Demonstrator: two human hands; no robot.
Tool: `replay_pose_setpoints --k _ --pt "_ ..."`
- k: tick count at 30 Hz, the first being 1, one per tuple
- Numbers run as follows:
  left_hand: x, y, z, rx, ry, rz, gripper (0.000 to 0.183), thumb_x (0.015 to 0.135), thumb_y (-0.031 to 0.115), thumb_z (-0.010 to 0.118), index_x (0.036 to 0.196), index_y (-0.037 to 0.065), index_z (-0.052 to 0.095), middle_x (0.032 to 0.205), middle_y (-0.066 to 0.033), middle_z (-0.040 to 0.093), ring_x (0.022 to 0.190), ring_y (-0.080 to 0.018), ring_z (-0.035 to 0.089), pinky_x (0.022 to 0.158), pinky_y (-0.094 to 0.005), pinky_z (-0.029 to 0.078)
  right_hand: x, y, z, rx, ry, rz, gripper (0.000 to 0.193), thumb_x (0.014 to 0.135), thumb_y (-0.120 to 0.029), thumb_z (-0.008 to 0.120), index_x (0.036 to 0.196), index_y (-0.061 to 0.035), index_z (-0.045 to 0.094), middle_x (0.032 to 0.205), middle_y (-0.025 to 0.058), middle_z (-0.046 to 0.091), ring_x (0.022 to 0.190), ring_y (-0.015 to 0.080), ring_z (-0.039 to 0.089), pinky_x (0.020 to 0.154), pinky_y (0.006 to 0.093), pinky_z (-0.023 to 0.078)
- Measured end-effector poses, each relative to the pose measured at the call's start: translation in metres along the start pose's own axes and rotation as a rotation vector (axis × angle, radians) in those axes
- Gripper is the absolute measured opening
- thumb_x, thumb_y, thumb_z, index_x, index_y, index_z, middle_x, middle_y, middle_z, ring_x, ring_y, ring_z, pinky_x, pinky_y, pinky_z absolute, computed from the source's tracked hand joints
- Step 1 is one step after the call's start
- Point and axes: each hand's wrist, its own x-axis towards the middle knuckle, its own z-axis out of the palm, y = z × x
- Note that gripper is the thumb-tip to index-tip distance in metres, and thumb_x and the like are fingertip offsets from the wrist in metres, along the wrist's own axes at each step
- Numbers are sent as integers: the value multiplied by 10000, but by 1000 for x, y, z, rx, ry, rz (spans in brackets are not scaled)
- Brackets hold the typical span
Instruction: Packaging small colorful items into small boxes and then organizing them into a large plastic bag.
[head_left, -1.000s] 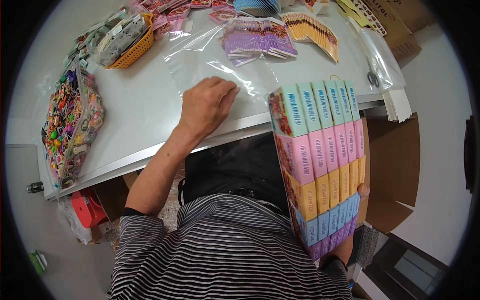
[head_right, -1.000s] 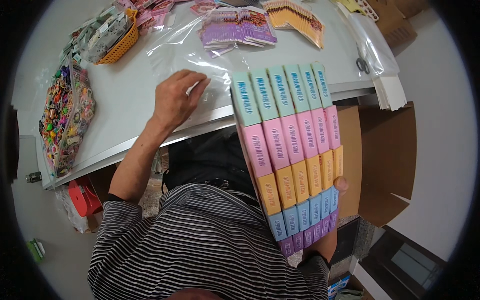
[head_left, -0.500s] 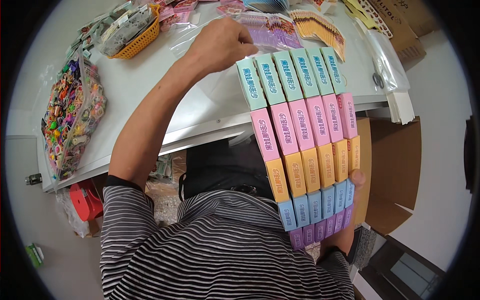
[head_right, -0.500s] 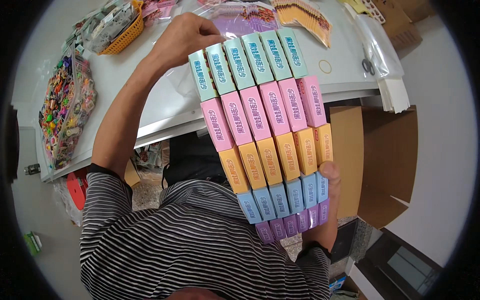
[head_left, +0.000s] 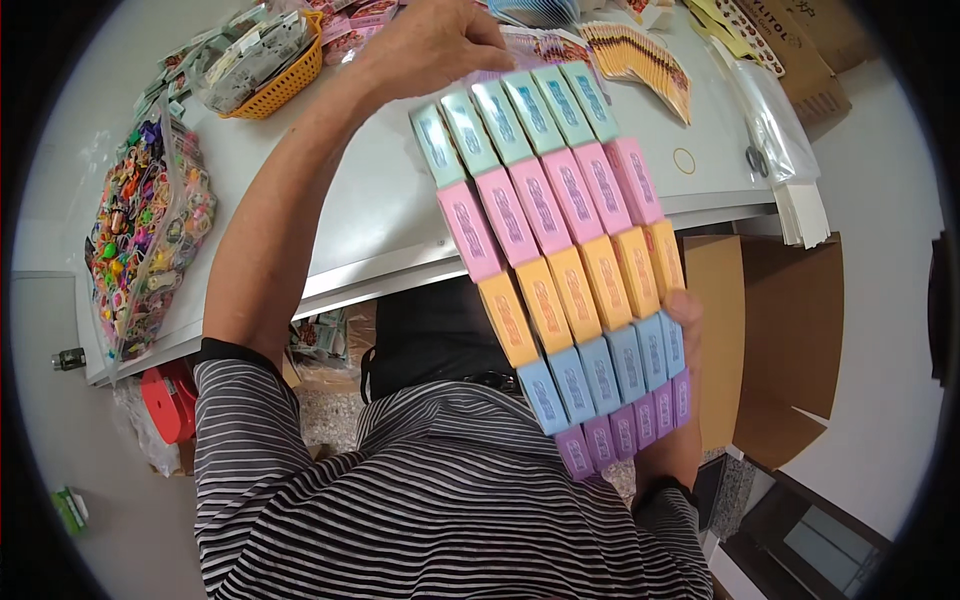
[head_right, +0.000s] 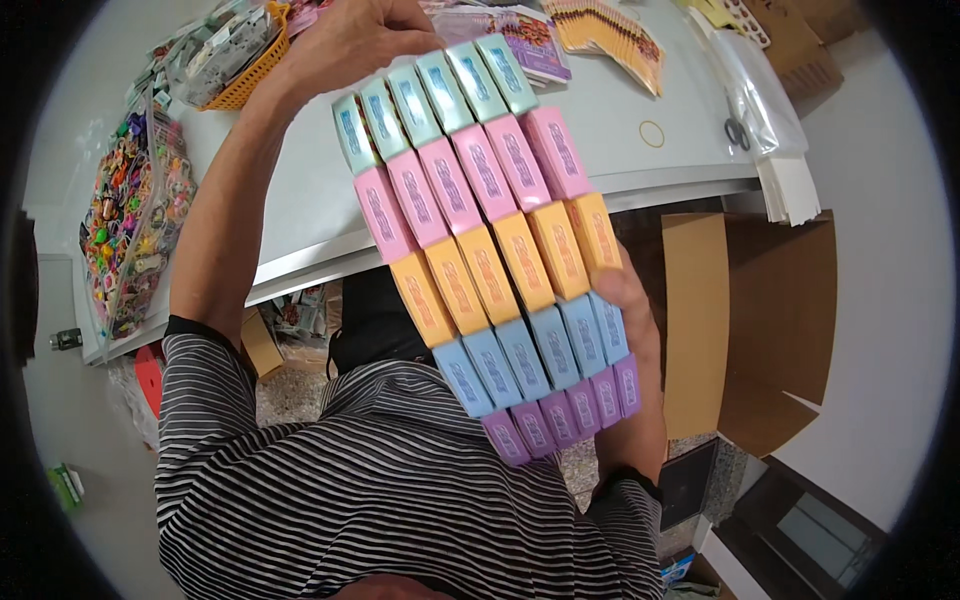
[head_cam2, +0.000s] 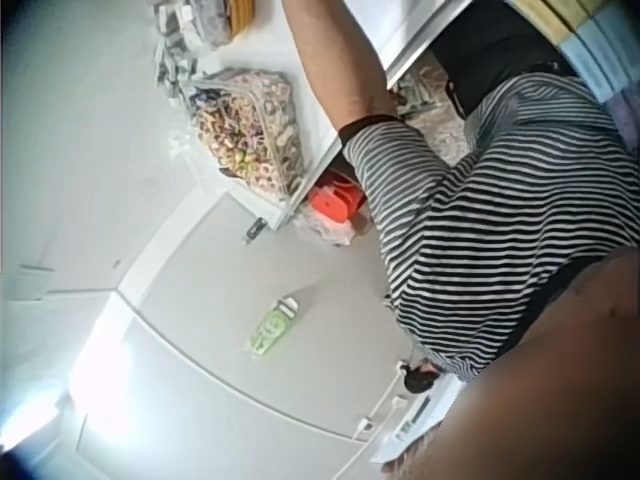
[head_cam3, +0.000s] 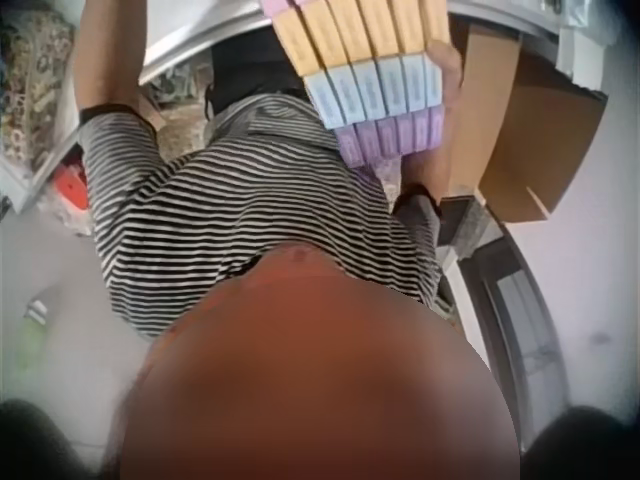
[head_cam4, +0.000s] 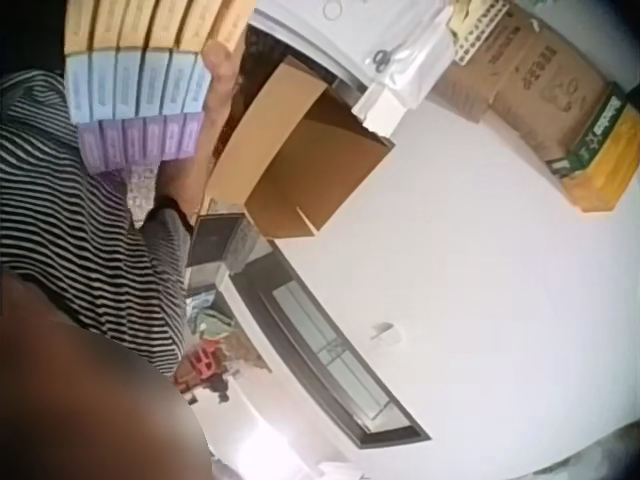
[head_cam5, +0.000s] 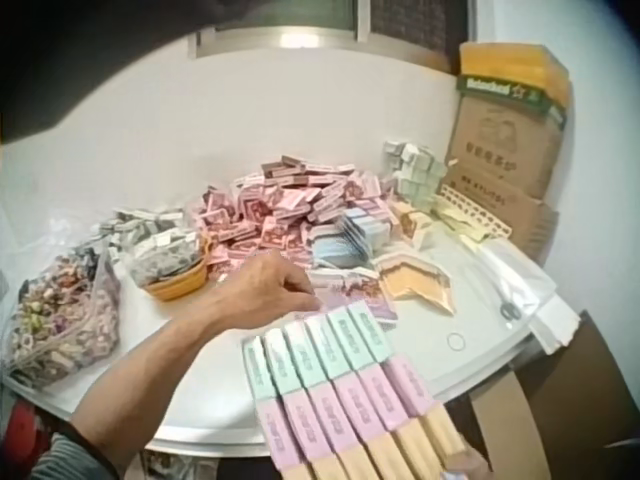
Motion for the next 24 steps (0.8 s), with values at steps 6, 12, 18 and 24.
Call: replay_pose_setpoints --k 6,12,18,24 --pt "8 7 -33 10 -226 -644 183 883 184 714 876 16 787 666 -48 704 593 -91 598 563 -300 495 47 38 -11 49 -195 178 783 914 -397 625 1531 5 357 1486 190 510 1327 297 544 1112 431 447" --pt "-40 -27 -15 -275 -277 -828 179 931 167 686 922 25 794 748 -1 722 630 -49 646 580 -222 531 40 65 17 116 -179 232 714 963 -366 585 1532 -1 356 1488 177 510 1318 275 547 1103 411 448" --pt "-65 -23 -12 -361 -254 -940 203 989 208 683 1012 29 776 827 1 742 671 -35 659 600 -204 552 40 58 18 -156 -205 210 723 980 -291 587 1546 44 286 1496 168 453 1359 230 470 1135 366 371" --pt "-72 -12 -10 -429 -106 -982 235 903 246 779 948 16 798 766 -21 730 631 -63 644 578 -224 521 47 40 1 -727 -215 28 455 1014 -200 577 1382 60 517 1258 140 585 1130 188 585 881 316 518"
